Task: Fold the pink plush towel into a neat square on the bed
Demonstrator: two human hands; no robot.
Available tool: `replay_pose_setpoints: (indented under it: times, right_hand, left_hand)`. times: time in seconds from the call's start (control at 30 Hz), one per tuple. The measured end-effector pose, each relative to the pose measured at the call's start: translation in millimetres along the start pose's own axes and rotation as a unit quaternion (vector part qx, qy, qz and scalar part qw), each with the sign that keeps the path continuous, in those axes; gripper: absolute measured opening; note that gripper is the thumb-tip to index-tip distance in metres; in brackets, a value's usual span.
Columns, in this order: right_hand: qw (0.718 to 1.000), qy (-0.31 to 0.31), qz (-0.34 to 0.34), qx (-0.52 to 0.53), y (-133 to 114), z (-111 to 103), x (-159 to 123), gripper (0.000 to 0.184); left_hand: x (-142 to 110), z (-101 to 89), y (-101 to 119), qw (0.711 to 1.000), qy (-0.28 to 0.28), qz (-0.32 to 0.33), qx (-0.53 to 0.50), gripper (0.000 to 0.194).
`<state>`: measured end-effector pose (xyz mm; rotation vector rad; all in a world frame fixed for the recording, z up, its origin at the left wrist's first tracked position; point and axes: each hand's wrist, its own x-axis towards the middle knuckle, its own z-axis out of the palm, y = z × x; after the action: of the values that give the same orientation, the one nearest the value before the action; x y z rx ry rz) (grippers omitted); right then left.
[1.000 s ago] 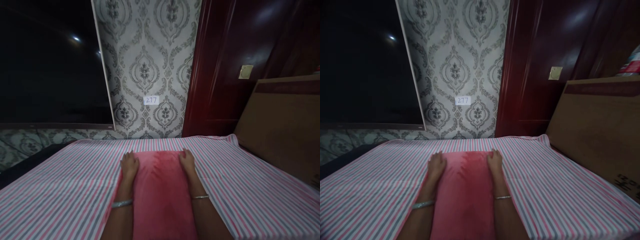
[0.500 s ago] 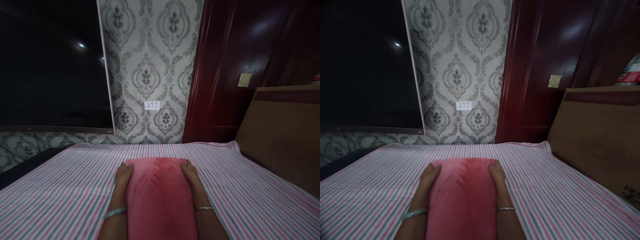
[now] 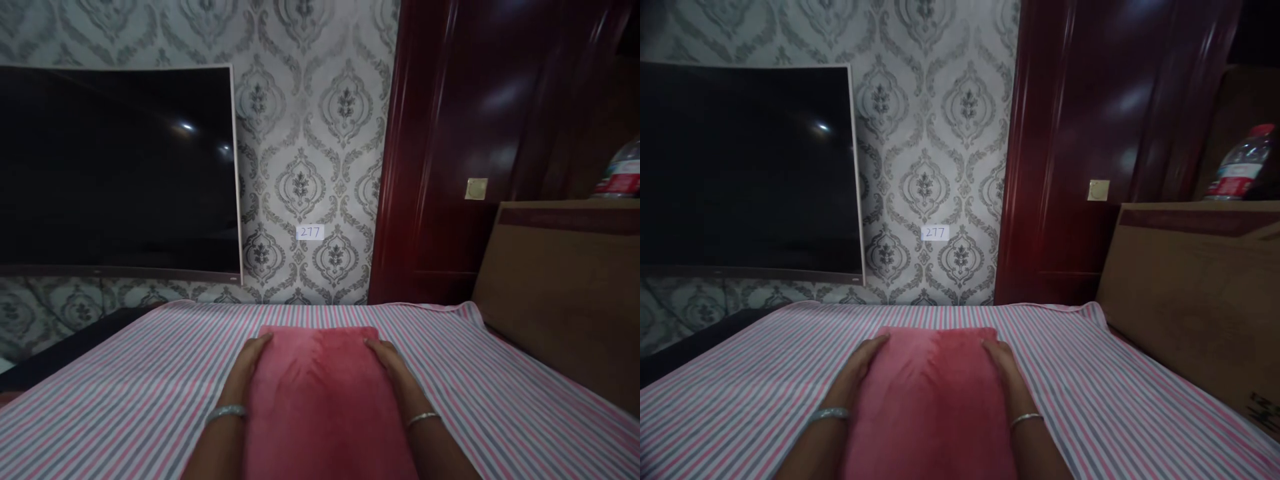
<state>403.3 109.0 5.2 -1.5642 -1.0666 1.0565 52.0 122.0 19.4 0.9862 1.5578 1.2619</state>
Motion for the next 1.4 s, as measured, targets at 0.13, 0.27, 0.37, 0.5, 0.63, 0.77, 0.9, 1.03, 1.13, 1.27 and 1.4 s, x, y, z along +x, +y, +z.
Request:
replay_pose_setpoints:
  times: [0.13,0.27,0.37,0.5,0.63,0.77,0.9,1.03,1.13,1.27,1.4]
  right_hand:
    - [0.993,-0.068,0.029,0.096,-16.4,-10.8,-16.7,0.02]
    - [0.981,-0.086,0.008,0.174,-46.2,-28.1,-26.9,0.015]
    - [0.975,-0.082,-0.063,0.197,-79.1,-42.4,-27.1,0.023]
    - [0.955,0.01,-0.219,0.201,-128.4,-57.1,-17.0,0.037]
    - [0.912,0.085,-0.364,0.168,-153.8,-63.2,-7.6,0.049]
    - [0.906,0.073,-0.4,0.117,-130.7,-63.5,-6.6,0.052]
    - [0.927,0.041,-0.371,0.045,-82.7,-64.6,-12.8,0.052]
    - [0.938,0.01,-0.345,0.013,-49.8,-69.6,-30.9,0.05]
    - [0.935,0.014,-0.353,0.002,-33.3,-74.0,-50.7,0.046]
    - [0.921,0.01,-0.389,-0.024,3.9,-81.7,-76.1,0.048]
    - [0.915,0.021,-0.395,-0.085,61.1,-92.0,-97.1,0.05]
  left_hand:
    - [-14.1,-10.4,11.9,0.985,-0.104,-0.078,-0.11,0.023]
    - [-23.5,-19.7,40.2,0.98,-0.085,-0.066,-0.167,0.021]
    - [-28.9,-22.2,78.1,0.976,-0.073,0.019,-0.202,0.029]
    - [-38.4,-20.5,139.2,0.944,-0.051,0.233,-0.228,0.05]
    - [-43.6,-20.6,172.9,0.911,-0.051,0.397,-0.103,0.066]
    - [-40.7,-26.7,151.9,0.908,-0.064,0.414,0.0,0.065]
    - [-46.0,-36.7,106.7,0.92,-0.081,0.38,0.053,0.053]
    - [-68.6,-45.6,81.0,0.914,-0.1,0.379,0.107,0.041]
    - [-87.3,-50.9,68.3,0.899,-0.09,0.401,0.151,0.036]
    - [-101.5,-63.7,26.6,0.877,-0.085,0.424,0.21,0.033]
    - [-106.7,-85.9,-41.9,0.827,-0.087,0.483,0.274,0.038]
